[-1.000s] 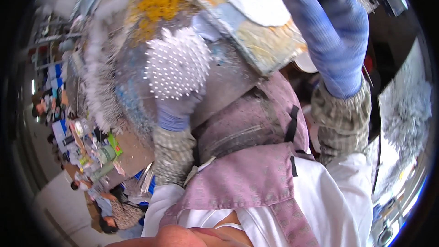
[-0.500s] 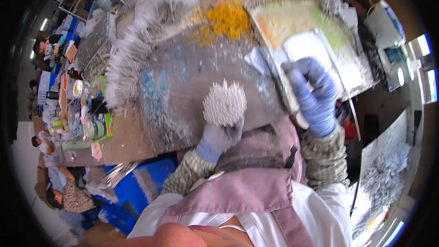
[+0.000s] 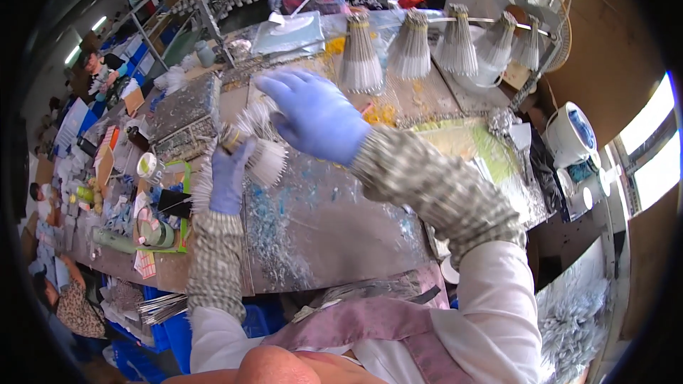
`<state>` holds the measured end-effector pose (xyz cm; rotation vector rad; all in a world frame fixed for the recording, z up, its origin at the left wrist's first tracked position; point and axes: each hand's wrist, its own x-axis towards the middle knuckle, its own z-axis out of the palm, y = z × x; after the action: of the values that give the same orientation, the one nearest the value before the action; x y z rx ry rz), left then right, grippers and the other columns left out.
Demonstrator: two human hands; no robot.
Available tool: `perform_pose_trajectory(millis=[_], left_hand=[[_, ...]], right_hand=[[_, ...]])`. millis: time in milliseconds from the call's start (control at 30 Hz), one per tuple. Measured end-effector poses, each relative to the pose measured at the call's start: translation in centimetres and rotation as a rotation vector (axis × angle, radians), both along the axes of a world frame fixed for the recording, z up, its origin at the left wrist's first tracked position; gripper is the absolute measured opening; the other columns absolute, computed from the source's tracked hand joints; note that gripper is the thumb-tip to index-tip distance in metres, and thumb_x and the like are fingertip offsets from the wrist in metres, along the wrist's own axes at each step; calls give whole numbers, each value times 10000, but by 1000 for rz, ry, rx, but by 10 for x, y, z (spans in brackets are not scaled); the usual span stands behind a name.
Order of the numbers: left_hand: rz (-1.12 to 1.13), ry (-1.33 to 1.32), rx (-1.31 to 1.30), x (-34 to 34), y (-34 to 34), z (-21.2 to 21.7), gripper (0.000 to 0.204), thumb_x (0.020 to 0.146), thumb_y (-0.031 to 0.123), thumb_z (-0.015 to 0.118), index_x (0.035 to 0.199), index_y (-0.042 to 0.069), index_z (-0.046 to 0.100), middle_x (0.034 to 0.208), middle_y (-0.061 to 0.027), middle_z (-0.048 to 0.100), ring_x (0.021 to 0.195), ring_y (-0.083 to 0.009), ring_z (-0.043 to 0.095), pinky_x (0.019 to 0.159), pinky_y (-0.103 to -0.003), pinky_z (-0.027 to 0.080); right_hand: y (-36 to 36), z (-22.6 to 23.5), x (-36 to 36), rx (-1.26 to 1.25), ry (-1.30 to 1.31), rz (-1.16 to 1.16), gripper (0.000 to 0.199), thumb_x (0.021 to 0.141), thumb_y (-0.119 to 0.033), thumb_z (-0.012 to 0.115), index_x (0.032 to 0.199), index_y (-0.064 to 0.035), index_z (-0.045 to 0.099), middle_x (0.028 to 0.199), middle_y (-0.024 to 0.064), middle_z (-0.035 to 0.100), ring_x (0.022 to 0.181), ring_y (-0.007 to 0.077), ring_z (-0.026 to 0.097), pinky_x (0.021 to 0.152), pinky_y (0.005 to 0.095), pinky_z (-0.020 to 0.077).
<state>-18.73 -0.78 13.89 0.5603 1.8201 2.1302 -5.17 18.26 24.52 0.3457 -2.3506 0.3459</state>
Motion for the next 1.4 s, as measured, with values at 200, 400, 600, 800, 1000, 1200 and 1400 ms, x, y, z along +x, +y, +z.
perform_pose_trajectory(millis=[200,400,600,800,1000,1200,1400], left_hand=[[21,-10,122,-60,35,33,425,820,104,787,1186,29,587,1043,-45,668,902,-149,654,814,-306,548],[-72,52,153,-70,55,37,425,785,103,791,1156,46,590,1024,-38,659,877,-153,642,785,-310,544],[-59,72,267,-62,51,43,413,785,120,803,1131,49,589,979,-22,655,842,-129,636,771,-284,541],[-20,137,63,-50,41,54,434,789,147,821,1154,62,603,1045,-28,647,911,-125,633,820,-271,541],[13,190,157,-41,55,43,497,786,158,816,1183,25,547,1036,-65,648,867,-159,638,781,-304,542],[165,399,-90,-36,53,45,643,781,210,811,1271,-20,463,1102,-169,647,965,-251,650,889,-353,516],[364,612,-425,-17,60,65,727,803,271,785,1337,-33,396,1185,-261,628,1086,-380,637,961,-409,490]], right_hand=[[18,31,-104,279,-524,-445,458,874,-300,633,1235,-34,538,1082,173,674,1064,350,636,977,514,440],[24,21,-93,330,-403,-321,198,911,-268,587,928,-85,660,776,149,687,745,365,688,649,485,531],[15,22,-88,384,-410,-380,207,927,-265,575,942,-84,673,758,156,685,742,357,693,645,483,532],[14,23,-82,385,-412,-404,217,942,-275,568,946,-86,675,774,158,688,743,354,695,642,484,530],[7,23,-77,433,-364,-430,203,954,-273,558,975,-107,674,822,135,698,776,333,701,661,470,534],[8,23,-74,435,-368,-400,181,943,-238,561,1007,-112,673,856,129,705,804,326,708,668,464,539],[5,29,-75,416,-356,-437,167,923,-205,566,1005,-116,681,835,131,708,790,336,709,660,463,545]])
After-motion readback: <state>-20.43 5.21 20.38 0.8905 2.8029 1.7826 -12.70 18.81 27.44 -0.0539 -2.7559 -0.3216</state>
